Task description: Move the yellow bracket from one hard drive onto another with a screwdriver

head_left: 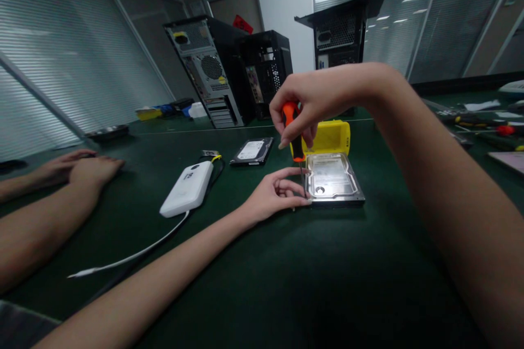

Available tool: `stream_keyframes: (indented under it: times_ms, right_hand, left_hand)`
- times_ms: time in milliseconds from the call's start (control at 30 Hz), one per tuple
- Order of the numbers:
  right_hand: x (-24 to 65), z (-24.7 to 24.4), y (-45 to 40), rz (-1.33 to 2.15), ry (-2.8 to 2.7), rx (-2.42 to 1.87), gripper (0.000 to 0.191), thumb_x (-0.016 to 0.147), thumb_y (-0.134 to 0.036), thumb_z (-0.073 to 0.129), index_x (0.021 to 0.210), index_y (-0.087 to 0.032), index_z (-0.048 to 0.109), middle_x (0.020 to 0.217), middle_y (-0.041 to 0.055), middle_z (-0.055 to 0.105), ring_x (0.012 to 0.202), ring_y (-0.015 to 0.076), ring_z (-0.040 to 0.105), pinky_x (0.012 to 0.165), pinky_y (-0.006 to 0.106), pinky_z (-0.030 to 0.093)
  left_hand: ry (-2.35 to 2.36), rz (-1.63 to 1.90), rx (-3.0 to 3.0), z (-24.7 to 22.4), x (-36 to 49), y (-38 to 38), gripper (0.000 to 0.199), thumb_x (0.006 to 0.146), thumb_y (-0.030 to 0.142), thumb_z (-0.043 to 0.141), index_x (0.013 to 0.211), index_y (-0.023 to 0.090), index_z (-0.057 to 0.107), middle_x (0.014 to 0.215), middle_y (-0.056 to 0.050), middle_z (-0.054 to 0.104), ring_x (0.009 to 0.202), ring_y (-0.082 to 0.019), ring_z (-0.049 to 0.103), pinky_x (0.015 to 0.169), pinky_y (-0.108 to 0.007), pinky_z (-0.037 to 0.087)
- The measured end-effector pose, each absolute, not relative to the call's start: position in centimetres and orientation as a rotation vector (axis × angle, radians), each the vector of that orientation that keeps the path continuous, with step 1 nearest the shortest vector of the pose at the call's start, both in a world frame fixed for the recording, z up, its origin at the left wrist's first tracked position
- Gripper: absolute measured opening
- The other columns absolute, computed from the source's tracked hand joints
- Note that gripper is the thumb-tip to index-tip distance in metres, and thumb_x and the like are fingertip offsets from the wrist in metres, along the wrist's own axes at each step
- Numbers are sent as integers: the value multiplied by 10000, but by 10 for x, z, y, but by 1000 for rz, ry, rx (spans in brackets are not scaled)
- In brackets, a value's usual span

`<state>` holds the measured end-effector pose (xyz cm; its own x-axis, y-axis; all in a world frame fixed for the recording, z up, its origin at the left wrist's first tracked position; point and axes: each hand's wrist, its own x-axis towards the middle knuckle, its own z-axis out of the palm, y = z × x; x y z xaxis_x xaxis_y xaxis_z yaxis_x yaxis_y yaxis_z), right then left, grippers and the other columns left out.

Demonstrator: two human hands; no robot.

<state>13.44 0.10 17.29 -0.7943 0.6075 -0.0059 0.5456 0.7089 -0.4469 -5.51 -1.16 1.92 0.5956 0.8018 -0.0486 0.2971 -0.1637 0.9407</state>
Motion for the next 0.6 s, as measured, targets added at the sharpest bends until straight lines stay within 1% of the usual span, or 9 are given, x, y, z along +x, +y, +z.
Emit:
stream_keyframes:
  times_ms: [200, 433, 600]
  right_hand:
    - [134, 173, -1, 700, -2764, -1056, 348, 725, -416, 663, 948, -151, 627, 894, 21, 683, 816, 131, 662, 676, 208, 507]
    - [134, 172, 2, 656, -2793, -926, 315, 736, -418, 654, 931, -172, 619, 856, 11, 670, 766, 126, 655, 637, 213, 500]
    - [132, 171, 0, 658, -2786, -820, 233, 781, -329, 625, 954, -175, 611, 888, 5, 646, 784, 117, 643, 634, 193, 493]
  left_hand:
    - [922, 569, 1700, 19, -55, -12, 725, 652, 240, 740, 1295, 140, 422, 894, -86, 695, 693, -125, 621, 641, -255, 455]
    - [913, 563, 1710, 20, -55, -12, 720, 662, 243, 732, 1304, 146, 421, 890, -84, 701, 673, -118, 611, 637, -252, 450]
    - [919, 570, 1706, 20, -55, -12, 725, 653, 245, 743, 1296, 139, 426, 875, -82, 701, 664, -115, 609, 634, -249, 454]
